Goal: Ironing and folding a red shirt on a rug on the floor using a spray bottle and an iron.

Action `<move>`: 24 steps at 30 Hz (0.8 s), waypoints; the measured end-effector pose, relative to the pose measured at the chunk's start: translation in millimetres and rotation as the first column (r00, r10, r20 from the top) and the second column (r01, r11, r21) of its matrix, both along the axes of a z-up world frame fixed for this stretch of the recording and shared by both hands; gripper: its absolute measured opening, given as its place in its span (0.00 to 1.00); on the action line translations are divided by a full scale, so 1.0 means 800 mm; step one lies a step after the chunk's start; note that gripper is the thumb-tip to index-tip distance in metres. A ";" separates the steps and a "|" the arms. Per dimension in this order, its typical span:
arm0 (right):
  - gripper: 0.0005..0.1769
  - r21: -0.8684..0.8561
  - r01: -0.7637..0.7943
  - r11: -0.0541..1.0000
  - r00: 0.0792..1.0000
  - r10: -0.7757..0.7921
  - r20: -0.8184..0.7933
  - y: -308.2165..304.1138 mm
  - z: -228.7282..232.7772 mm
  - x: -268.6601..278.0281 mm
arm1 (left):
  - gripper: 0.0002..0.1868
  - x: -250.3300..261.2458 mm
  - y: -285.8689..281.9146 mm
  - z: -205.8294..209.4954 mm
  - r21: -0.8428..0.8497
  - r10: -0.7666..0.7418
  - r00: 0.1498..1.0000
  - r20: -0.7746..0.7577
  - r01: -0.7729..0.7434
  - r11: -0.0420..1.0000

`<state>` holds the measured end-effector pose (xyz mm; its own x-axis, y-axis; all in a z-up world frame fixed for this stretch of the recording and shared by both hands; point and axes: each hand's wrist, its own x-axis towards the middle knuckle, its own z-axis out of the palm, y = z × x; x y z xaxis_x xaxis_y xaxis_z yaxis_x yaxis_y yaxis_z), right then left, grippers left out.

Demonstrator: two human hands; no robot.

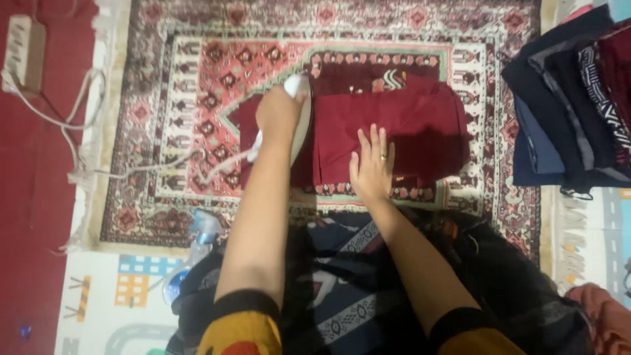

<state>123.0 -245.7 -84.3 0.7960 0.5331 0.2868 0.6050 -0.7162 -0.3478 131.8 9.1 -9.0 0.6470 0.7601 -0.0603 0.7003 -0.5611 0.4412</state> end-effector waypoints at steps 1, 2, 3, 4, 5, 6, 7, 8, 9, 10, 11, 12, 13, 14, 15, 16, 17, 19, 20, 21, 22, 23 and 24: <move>0.31 -0.006 -0.005 1.000 1.000 0.005 -0.007 -0.004 -0.002 -0.004 | 0.29 -0.008 -0.004 0.000 -0.006 0.005 1.000 -0.007 -0.005 1.000; 0.31 0.009 -0.003 1.000 1.000 0.003 -0.014 0.002 -0.001 0.005 | 0.30 -0.004 0.001 0.007 -0.017 -0.012 1.000 -0.023 0.012 1.000; 0.31 0.025 -0.002 1.000 1.000 0.002 -0.021 0.008 0.000 0.014 | 0.30 0.000 0.005 0.015 -0.027 -0.029 0.999 -0.040 0.028 0.999; 0.31 0.027 -0.005 1.000 1.000 0.006 -0.026 0.005 0.000 0.011 | 0.30 -0.018 -0.001 0.021 -0.025 -0.026 0.999 -0.045 0.025 0.999; 0.31 0.029 -0.008 1.000 0.999 0.009 -0.038 0.003 -0.001 0.009 | 0.30 -0.036 -0.008 0.027 -0.047 -0.055 0.997 -0.057 0.053 0.997; 0.31 0.034 -0.002 0.999 0.999 0.004 -0.053 0.002 -0.002 0.004 | 0.30 -0.053 -0.014 0.033 -0.068 -0.093 0.993 -0.073 0.088 0.994; 0.31 0.038 0.003 0.999 0.998 -0.001 -0.063 0.002 -0.001 0.004 | 0.30 -0.072 -0.019 0.035 -0.065 -0.098 0.992 -0.083 0.092 0.994; 0.31 0.032 0.007 0.999 0.997 -0.005 -0.071 0.002 0.000 0.004 | 0.31 -0.090 -0.024 0.037 -0.070 -0.129 0.987 -0.099 0.123 0.990; 0.32 0.025 0.012 1.000 0.997 -0.010 -0.079 0.003 0.002 0.003 | 0.31 -0.108 -0.028 0.040 -0.076 -0.161 0.980 -0.115 0.152 0.985; 0.32 0.027 0.013 1.000 0.996 -0.010 -0.083 0.002 0.001 0.003 | 0.31 -0.112 -0.032 0.042 -0.075 -0.161 0.980 -0.119 0.153 0.985; 0.32 0.016 0.013 1.000 0.997 -0.012 -0.076 0.002 0.001 0.002 | 0.31 -0.118 -0.034 0.043 -0.073 -0.158 0.979 -0.132 0.149 0.986; 0.32 0.006 0.012 1.000 0.998 -0.012 -0.062 0.003 0.002 0.004 | 0.32 -0.121 -0.036 0.046 -0.069 -0.153 0.979 -0.139 0.144 0.987; 0.32 0.009 0.011 1.000 0.998 -0.010 -0.061 0.004 0.002 0.004 | 0.32 -0.114 -0.035 0.045 -0.065 -0.151 0.979 -0.138 0.143 0.987; 0.32 0.012 0.009 1.000 0.998 -0.008 -0.064 0.003 0.003 0.004 | 0.32 -0.109 -0.035 0.044 -0.051 -0.130 0.983 -0.128 0.125 0.991; 0.32 0.015 0.006 1.000 0.998 -0.005 -0.067 0.003 0.003 0.003 | 0.32 -0.103 -0.034 0.042 -0.036 -0.110 0.987 -0.118 0.106 0.994; 0.32 0.013 0.003 1.000 0.998 -0.002 -0.069 0.002 0.002 0.001 | 0.32 -0.093 -0.034 0.039 -0.039 -0.106 0.987 -0.120 0.103 0.994; 0.31 0.011 0.005 1.000 0.998 -0.004 -0.059 0.001 0.002 0.000 | 0.31 -0.082 -0.035 0.036 -0.026 -0.088 0.990 -0.109 0.086 0.996; 0.31 0.017 0.010 1.000 0.999 -0.009 -0.034 0.004 0.003 0.004 | 0.31 -0.061 -0.029 0.033 -0.005 -0.072 0.994 -0.084 0.072 0.997; 0.31 0.023 0.006 1.000 1.000 -0.005 -0.029 0.004 0.002 0.004 | 0.31 -0.055 -0.028 0.031 -0.012 -0.082 0.993 -0.089 0.082 0.997; 0.31 0.029 0.002 1.000 1.000 -0.001 -0.024 0.003 0.002 0.005 | 0.31 -0.048 -0.027 0.029 -0.019 -0.093 0.991 -0.093 0.091 0.996; 0.31 0.027 -0.003 1.000 1.000 0.003 -0.022 0.002 0.002 0.004 | 0.31 -0.052 -0.023 0.027 -0.021 -0.089 0.992 -0.090 0.087 0.996; 0.31 0.017 -0.003 1.000 1.000 0.003 -0.021 0.000 0.001 0.004 | 0.32 -0.055 -0.020 0.024 -0.049 -0.154 0.980 -0.130 0.148 0.988; 0.32 0.011 -0.002 1.000 1.000 0.002 -0.020 0.003 0.001 0.004 | 0.33 -0.057 -0.013 0.023 -0.075 -0.218 0.961 -0.168 0.208 0.975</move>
